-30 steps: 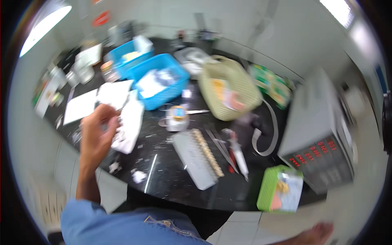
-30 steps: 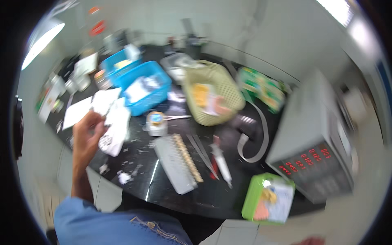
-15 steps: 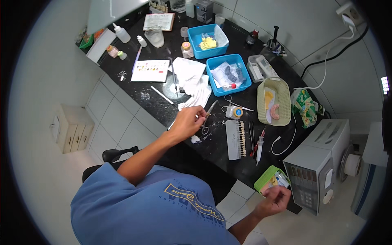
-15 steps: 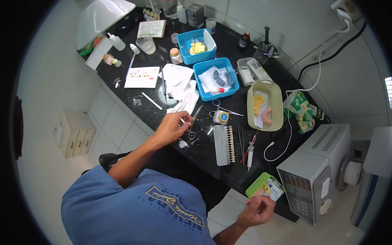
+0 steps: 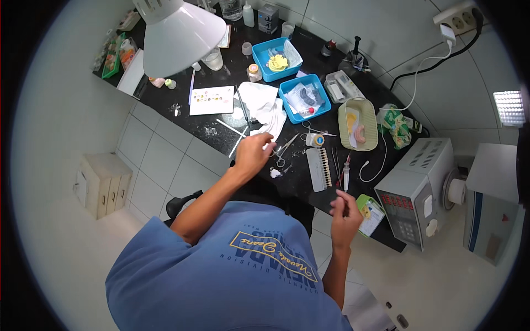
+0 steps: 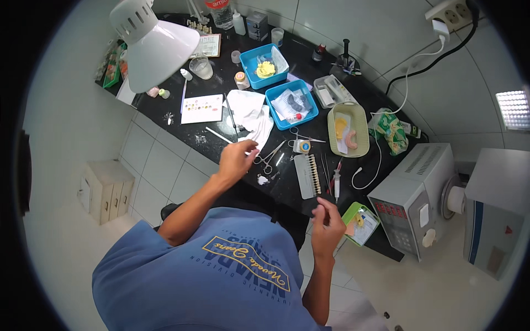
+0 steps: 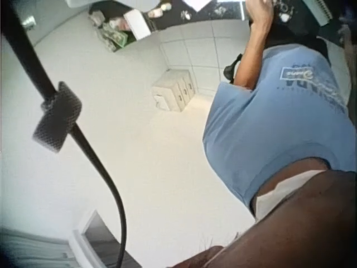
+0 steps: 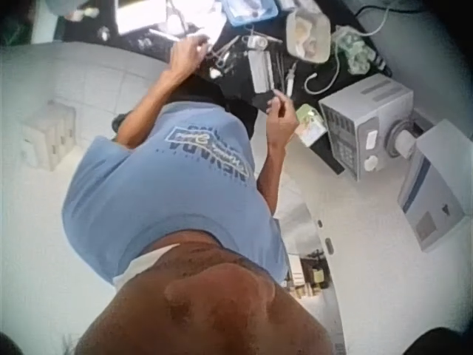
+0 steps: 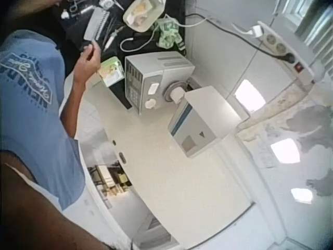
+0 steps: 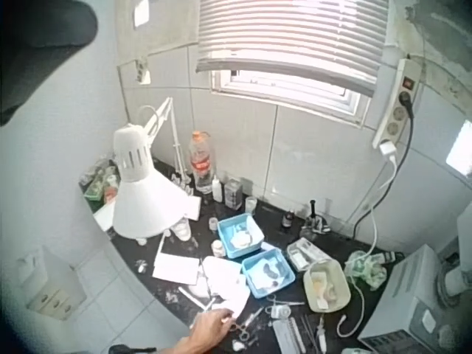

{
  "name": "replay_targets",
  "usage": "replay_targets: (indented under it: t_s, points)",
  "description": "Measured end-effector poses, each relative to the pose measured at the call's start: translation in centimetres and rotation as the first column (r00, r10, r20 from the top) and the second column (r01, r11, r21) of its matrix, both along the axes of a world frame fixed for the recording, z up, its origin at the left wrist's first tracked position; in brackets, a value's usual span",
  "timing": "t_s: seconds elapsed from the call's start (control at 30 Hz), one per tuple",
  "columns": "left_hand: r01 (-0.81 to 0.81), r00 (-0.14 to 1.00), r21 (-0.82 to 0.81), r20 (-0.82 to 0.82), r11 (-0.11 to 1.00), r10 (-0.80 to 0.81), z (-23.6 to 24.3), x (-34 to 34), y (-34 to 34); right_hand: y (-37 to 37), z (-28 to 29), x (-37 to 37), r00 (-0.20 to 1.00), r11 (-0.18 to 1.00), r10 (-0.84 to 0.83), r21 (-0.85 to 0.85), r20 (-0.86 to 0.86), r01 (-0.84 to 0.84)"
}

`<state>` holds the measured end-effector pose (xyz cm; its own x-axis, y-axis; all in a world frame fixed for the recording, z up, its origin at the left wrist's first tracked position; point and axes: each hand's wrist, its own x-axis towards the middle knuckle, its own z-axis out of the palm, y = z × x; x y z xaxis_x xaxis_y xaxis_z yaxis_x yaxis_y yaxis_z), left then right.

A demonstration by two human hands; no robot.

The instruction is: Applying stains or glaze to a dental crown using a brush and placing it in a dental furnace.

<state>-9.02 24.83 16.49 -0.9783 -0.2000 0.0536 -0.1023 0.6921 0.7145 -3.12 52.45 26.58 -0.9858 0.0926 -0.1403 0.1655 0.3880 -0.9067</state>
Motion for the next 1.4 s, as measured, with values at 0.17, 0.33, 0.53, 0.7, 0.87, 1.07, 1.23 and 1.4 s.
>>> replay_targets:
  t_s: [0.17, 0.33, 0.53, 0.7, 0.87, 1.07, 1.23, 1.4]
  points:
    - [-0.351, 0.922, 0.090, -0.141, 0.932, 0.361, 2.5, 0.5, -13.3, -5.1, -2.8, -0.7, 0.970, 0.969, 0.197, 0.122, 0.144, -0.215]
    - [-0.745, 0.628, 0.012, -0.325, 0.667, 0.707, 4.1, -1.8, -35.4, -8.0, -4.3, -0.6, 0.926, 0.900, 0.302, 0.252, 0.225, -0.355]
    - [-0.735, 0.678, -0.255, -0.259, 0.628, 0.688, 3.8, -6.8, -48.2, -8.6, -4.7, 0.7, 0.937, 0.902, 0.168, 0.335, 0.306, -0.271]
    - [-0.797, 0.604, -0.195, -0.248, 0.571, 0.758, 2.1, -8.5, -51.5, -9.0, -4.3, 1.9, 0.905, 0.843, 0.176, 0.415, 0.386, -0.342]
    - [-0.825, 0.518, -0.396, -0.245, 0.403, 0.819, -1.9, -6.0, -58.0, -11.9, -2.3, -1.2, 0.860, 0.846, 0.280, 0.314, 0.427, -0.432]
    - [-0.714, 0.550, -0.497, 0.039, 0.493, 0.835, -8.5, -2.1, -64.7, -22.4, -1.2, -11.3, 0.734, 0.604, 0.677, 0.524, 0.062, -0.601]
    - [-0.719, 0.639, -0.407, -0.068, 0.563, 0.766, -8.8, -1.3, -64.2, -37.2, -0.7, -18.6, 0.436, 0.441, 0.887, 0.549, -0.149, -0.710]
    - [-0.701, 0.702, -0.335, -0.166, 0.630, 0.693, -5.6, -0.1, -60.9, -44.5, 1.0, -26.6, 0.119, 0.380, 0.914, 0.719, -0.388, -0.582]
